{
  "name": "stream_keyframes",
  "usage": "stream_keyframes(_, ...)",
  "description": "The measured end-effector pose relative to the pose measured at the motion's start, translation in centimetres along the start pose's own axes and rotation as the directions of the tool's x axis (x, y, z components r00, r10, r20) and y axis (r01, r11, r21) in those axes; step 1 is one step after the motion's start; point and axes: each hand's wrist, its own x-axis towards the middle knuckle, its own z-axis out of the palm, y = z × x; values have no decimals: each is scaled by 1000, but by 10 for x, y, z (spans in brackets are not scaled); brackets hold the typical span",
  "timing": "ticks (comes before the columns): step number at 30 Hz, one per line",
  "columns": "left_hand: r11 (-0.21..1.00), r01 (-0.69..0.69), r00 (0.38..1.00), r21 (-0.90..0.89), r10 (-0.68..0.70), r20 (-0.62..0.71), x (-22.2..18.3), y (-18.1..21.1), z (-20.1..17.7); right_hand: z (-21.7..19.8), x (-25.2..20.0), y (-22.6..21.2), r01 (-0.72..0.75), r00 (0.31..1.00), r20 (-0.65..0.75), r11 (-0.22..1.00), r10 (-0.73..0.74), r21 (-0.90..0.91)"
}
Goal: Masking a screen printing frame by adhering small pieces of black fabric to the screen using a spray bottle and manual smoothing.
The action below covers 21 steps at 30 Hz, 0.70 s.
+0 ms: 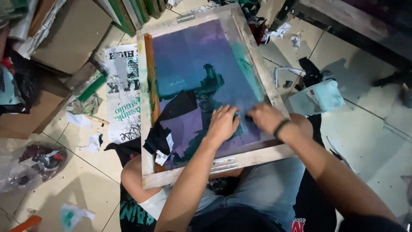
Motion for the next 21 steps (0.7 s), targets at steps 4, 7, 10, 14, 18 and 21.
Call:
stream_keyframes(4, 1000, 1, 999, 15, 0, -40, -3, 8, -2, -3, -21, -19, -23, 966, 256, 999, 32, -38)
stream_keyframes(7, 996, -77, 996, 47, 79, -44, -3, 11, -10, 33, 6, 1, 71, 992, 113, 983, -52, -169)
stream_keyframes(10, 998, -25, 998, 51, 28, -53, -2, 13, -15, 29, 63, 4, 130, 991, 69, 949, -115, -286)
stream_keyframes(14, 999, 43, 995, 8, -42, -94, -6, 8, -12, 55, 93, 18, 49, 996, -63, 987, -59, -155)
stream_keyframes(18, 997, -10, 995, 74, 18, -101, 0, 2, -3, 19, 40, 1, 44, 988, -137, 981, -70, -189)
stream_keyframes(21, 996, -86, 995, 15, 87, -46, 4, 0, 9, -36, -34, -26, 64, 991, -104, 985, -81, -159)
